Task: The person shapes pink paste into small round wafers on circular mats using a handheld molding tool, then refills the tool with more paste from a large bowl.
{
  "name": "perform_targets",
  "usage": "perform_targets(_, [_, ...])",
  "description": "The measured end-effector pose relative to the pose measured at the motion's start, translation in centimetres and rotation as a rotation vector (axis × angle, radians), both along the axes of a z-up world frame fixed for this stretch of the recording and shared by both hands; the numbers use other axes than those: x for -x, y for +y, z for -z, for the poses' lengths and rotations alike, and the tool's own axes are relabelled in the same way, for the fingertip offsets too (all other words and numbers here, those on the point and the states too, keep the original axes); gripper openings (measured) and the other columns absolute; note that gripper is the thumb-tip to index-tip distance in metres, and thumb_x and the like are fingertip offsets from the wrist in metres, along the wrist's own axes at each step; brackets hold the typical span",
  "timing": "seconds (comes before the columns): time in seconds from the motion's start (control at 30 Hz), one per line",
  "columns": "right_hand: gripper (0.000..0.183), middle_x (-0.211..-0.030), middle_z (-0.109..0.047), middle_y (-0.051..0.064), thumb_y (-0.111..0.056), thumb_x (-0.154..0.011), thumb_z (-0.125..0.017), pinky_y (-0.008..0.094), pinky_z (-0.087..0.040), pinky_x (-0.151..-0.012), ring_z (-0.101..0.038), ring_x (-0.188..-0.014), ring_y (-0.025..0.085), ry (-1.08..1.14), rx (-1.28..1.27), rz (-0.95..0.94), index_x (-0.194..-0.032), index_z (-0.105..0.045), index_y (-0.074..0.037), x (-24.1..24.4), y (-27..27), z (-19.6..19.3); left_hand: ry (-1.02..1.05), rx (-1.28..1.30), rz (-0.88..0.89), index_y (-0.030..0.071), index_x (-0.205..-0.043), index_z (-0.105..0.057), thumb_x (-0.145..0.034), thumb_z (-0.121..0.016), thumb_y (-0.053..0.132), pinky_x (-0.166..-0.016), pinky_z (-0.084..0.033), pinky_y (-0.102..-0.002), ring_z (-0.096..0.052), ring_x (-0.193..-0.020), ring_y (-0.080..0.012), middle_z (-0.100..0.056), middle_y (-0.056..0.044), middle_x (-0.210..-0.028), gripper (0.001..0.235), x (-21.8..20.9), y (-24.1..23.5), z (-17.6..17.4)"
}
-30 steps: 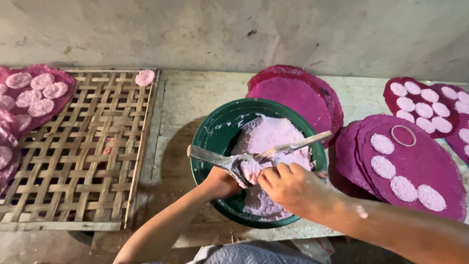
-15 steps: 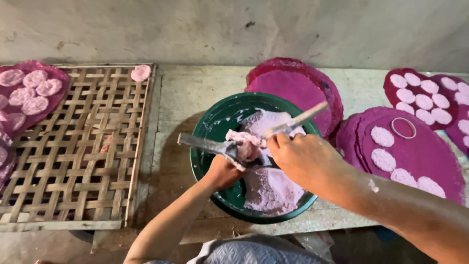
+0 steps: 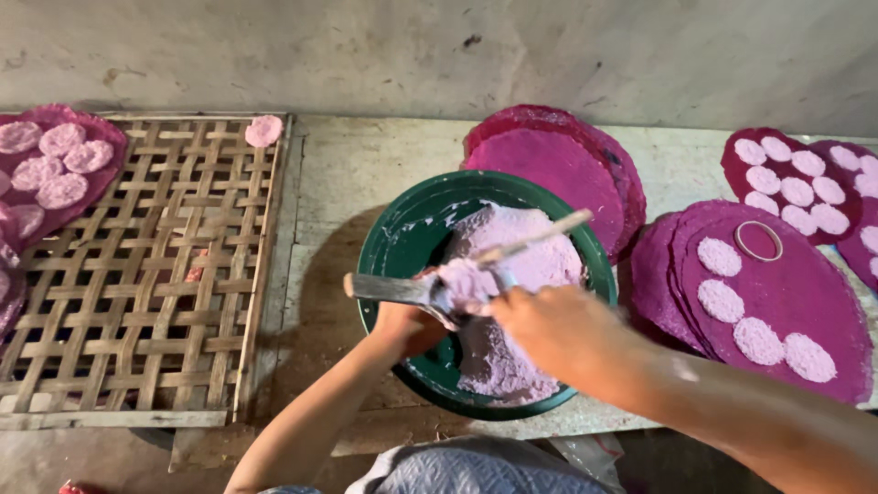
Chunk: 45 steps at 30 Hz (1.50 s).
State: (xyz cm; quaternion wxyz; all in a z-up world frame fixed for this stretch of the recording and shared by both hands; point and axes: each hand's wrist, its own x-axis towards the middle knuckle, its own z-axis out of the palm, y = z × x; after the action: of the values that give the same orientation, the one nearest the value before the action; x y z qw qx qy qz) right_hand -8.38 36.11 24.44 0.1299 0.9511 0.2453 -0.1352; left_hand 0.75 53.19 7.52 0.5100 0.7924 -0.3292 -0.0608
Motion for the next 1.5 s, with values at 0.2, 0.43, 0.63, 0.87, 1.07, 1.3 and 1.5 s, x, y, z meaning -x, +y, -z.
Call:
perform_targets(0.2, [0.027, -0.092, -0.067, 0.0, -0.017, -0.1, -0.046, 0.035, -0.06, -0.06, -0.074, -0.071, 0.02, -0.048, 0.108, 0.514, -0.124, -0.058, -0.019, 1.5, -3.2, -7.0, -0.252, -0.321, -0.271, 0.018, -0.133, -0.059, -0.077, -0.072, 0.037, -0.081, -0.055, -0.039, -0.066, -0.107, -0.0284, -0.069, -0.006, -0.117, 0.061, -1.6, 3.2, -2.8])
perform_targets(0.43, [0.027, -0.095, -0.071, 0.003, -0.013, -0.089, -0.055, 0.044, -0.059, -0.064, -0.074, -0.079, 0.029, -0.016, 0.083, 0.247, -0.115, -0.063, -0.016, 0.6, -0.7, -5.8, -0.293, -0.088, -0.165, 0.016, -0.129, -0.063, -0.081, -0.076, 0.032, -0.084, -0.056, -0.04, -0.07, -0.107, -0.0288, -0.071, -0.006, -0.125, 0.053, -0.8, 1.7, -2.2])
perform_targets(0.63, [0.038, -0.097, -0.073, 0.002, -0.009, -0.089, -0.053, 0.04, -0.059, -0.059, -0.075, -0.07, 0.025, 0.024, -0.028, 0.323, -0.123, -0.065, -0.022, 0.5, 1.2, -8.4, -0.262, 0.084, -0.198, 0.019, -0.12, -0.069, -0.087, -0.076, 0.026, -0.095, -0.059, -0.036, -0.073, -0.112, -0.0244, -0.072, -0.004, -0.125, 0.034, 0.4, 2.1, -0.5])
perform_targets(0.87, [0.017, -0.083, -0.071, 0.01, -0.014, -0.094, -0.056, 0.045, -0.058, -0.058, -0.073, -0.068, 0.032, -0.13, -0.05, 0.409, -0.108, -0.066, -0.013, 1.3, -1.6, -7.0, -0.441, -0.162, -0.287, 0.019, -0.138, -0.057, -0.073, -0.077, 0.038, -0.093, -0.055, -0.039, -0.064, -0.119, -0.0283, -0.065, -0.003, -0.137, 0.07, -0.4, 2.9, -1.2])
perform_targets(1.07, [0.038, -0.091, -0.07, 0.01, -0.006, -0.08, -0.057, 0.043, -0.058, -0.051, -0.073, -0.069, 0.034, -0.088, -0.218, 0.122, -0.117, -0.067, -0.01, 0.8, 0.4, -3.7, -0.105, 0.075, -0.187, 0.013, -0.133, -0.062, -0.082, -0.077, 0.03, -0.093, -0.056, -0.035, -0.071, -0.109, -0.0252, -0.071, -0.006, -0.123, 0.055, 0.2, 0.9, 0.8])
perform_targets(1.3, [0.025, -0.087, -0.069, 0.011, -0.015, -0.088, -0.058, 0.039, -0.057, -0.049, -0.072, -0.06, 0.027, -0.142, -0.102, -0.018, -0.11, -0.065, -0.005, 1.7, -1.0, 1.2, -0.036, 0.189, -0.186, 0.008, -0.106, -0.067, -0.08, -0.086, 0.025, -0.082, -0.057, -0.032, -0.07, -0.091, -0.0164, -0.072, -0.007, -0.102, 0.036, 0.9, 2.0, 4.1])
perform_targets(1.5, [0.038, -0.093, -0.08, 0.009, -0.011, -0.096, -0.056, 0.041, -0.053, -0.047, -0.073, -0.06, 0.028, -0.121, -0.766, 0.59, -0.134, -0.062, -0.013, 3.4, -4.5, 5.8, -0.093, 0.498, -0.311, 0.01, -0.132, -0.059, -0.093, -0.068, 0.023, -0.089, -0.051, -0.04, -0.066, -0.102, -0.0241, -0.068, -0.01, -0.116, 0.042, -1.5, 2.2, 3.2])
